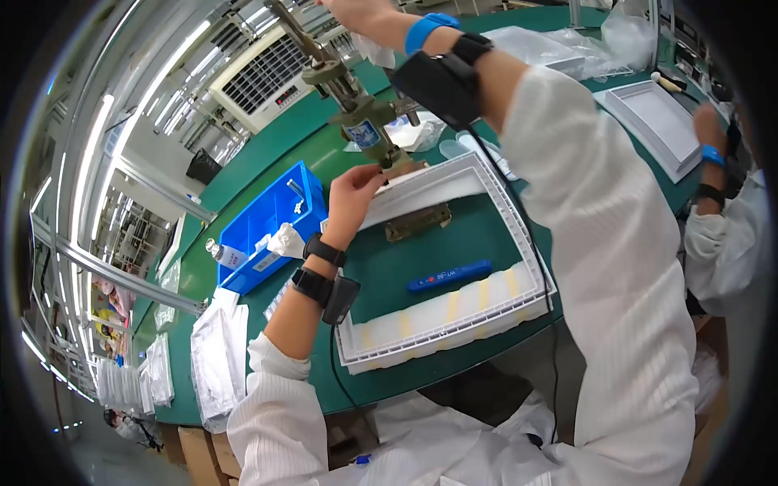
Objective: Assembling a white plastic frame component using adhesive, wipes, and a small press machine.
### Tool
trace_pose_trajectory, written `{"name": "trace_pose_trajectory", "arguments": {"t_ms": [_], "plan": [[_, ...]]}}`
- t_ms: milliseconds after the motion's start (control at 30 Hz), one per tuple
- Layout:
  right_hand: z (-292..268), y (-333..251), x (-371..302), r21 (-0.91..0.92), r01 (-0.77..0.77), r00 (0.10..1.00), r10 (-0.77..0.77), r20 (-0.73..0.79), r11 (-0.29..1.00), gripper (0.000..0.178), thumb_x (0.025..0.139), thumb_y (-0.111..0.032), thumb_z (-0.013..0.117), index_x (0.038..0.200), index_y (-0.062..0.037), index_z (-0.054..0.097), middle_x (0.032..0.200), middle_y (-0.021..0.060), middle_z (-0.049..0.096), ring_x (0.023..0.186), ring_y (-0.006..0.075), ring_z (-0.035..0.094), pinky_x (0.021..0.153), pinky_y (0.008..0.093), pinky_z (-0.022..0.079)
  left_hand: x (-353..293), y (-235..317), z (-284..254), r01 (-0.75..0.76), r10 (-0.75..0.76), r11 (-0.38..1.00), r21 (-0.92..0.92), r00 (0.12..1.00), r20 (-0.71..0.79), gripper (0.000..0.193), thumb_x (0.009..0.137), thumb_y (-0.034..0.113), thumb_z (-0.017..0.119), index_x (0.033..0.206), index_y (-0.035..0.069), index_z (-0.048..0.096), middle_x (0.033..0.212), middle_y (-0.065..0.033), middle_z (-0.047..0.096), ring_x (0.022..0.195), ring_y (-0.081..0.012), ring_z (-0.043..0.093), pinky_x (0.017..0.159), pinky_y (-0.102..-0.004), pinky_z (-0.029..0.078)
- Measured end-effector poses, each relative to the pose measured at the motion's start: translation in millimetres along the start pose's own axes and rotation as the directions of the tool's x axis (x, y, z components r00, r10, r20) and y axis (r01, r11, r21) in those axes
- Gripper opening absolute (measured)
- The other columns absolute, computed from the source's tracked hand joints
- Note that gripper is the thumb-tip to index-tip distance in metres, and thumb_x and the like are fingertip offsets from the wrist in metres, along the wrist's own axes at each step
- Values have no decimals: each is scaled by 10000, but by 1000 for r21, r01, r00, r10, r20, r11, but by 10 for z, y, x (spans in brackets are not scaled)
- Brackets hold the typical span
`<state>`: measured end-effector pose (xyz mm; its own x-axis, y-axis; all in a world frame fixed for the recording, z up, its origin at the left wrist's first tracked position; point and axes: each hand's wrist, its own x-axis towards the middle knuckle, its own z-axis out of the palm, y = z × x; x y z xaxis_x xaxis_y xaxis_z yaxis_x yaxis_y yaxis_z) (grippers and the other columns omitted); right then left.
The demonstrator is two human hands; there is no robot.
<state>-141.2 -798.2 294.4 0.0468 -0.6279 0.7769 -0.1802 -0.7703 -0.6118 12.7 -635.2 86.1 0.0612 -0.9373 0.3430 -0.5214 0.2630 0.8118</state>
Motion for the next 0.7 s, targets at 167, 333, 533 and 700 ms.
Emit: {"name": "trace_pose_trajectory", "arguments": {"t_ms": [167, 333, 533, 700], "plan": [[-450, -329, -304, 93, 240, 968, -231, -103, 966, 268, 926, -219, 524, 873, 12, 651, 761, 198, 631, 692, 329, 599, 686, 425, 463, 84, -93, 186, 57, -60, 981, -186, 998, -14, 197, 882, 65, 685, 1025, -71, 687, 911, -98, 737, 829, -136, 694, 755, -254, 532], [-466, -365, -452, 169, 239, 966, -217, -141, 956, 250, 962, -187, 502, 935, 15, 646, 706, 149, 610, 606, 244, 573, 614, 387, 459, 19, -54, 174, 93, -88, 989, -117, 995, 45, 218, 904, 94, 690, 1067, -50, 676, 977, -89, 732, 909, -130, 683, 834, -243, 514], [-403, -435, -518, 292, 144, 987, -116, -113, 945, 244, 978, -175, 504, 1012, 17, 650, 697, 96, 605, 580, 156, 568, 539, 346, 448, -10, -148, 137, 32, -32, 998, -62, 999, -8, 232, 876, 95, 691, 1057, -50, 678, 903, -110, 736, 829, -142, 695, 753, -266, 517], [-435, -338, -463, 20, 315, 926, -302, -226, 949, 285, 969, -219, 509, 1010, 25, 649, 828, 188, 666, 729, 307, 647, 692, 404, 490, -11, -64, 86, 4, -8, 987, -158, 1000, -20, 231, 939, 91, 607, 1123, -40, 655, 1004, -100, 704, 890, -167, 705, 781, -272, 510]]}}
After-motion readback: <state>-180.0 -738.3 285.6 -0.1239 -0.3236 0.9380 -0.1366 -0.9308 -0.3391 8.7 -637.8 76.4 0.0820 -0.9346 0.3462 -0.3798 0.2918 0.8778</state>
